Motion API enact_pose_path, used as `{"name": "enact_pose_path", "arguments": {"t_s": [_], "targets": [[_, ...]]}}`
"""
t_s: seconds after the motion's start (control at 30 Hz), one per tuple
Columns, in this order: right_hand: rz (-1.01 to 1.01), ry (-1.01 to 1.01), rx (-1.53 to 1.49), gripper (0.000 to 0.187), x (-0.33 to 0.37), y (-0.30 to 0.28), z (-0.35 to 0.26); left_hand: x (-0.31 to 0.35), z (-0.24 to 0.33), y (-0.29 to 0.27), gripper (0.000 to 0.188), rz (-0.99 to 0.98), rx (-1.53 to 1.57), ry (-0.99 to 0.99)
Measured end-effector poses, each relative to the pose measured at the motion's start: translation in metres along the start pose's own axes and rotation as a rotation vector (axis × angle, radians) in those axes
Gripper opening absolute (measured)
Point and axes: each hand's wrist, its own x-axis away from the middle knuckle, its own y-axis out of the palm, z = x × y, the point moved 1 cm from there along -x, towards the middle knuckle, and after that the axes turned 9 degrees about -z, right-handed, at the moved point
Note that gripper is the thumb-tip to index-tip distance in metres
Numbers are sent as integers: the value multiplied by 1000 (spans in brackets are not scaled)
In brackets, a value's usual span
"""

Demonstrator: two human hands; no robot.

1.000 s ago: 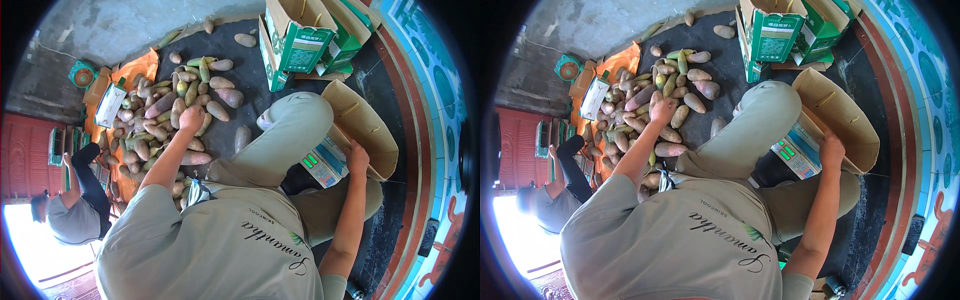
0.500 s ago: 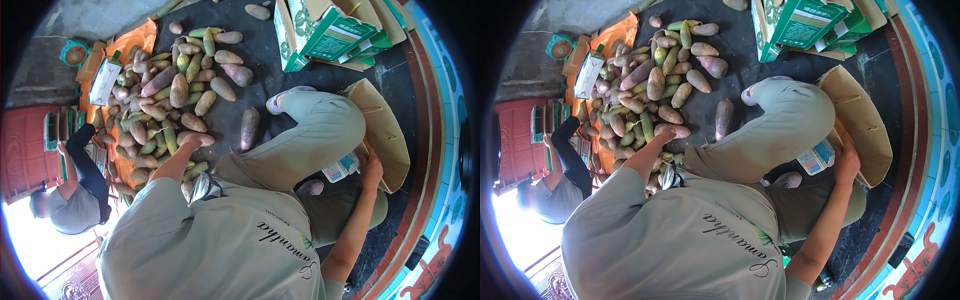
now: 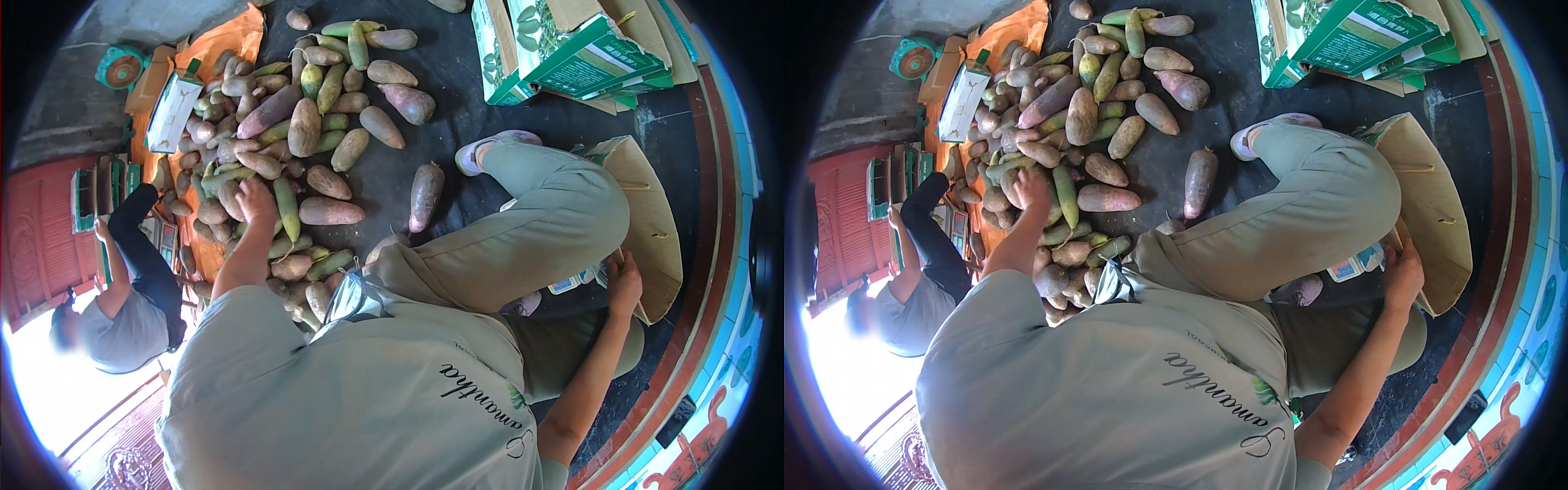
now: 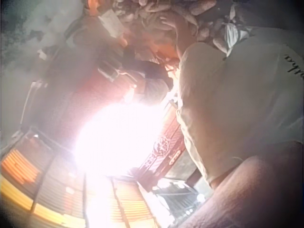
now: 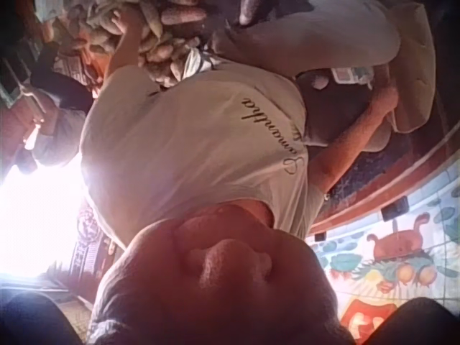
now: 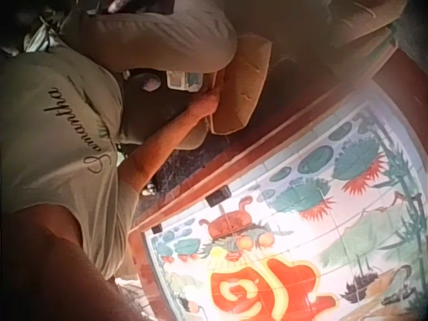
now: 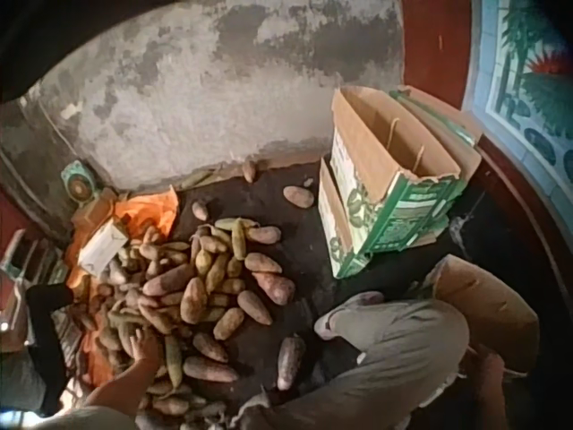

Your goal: The person sorts vegetables into bags and boxes, weighing them with a digital scale.

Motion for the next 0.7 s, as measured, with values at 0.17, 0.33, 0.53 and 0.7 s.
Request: {"name": "enact_pose_path", "arguments": {"t_s": [0.17,0.33,0.53,0.7], "targets": [[-90,-16,-6,33,-14,6,-11,10,-51,28,24,-328,191,-106],[-60,5,-3,33,-6,7,-6,-4,-18,65,33,-316,168,168],[-8,-56,-18,32,-9,0,-13,18,-18,60,56,-211,472,37],[-20,-55,-52,28,-1,-3,-13,42,-12,-2,51,-43,577,-26]]}}
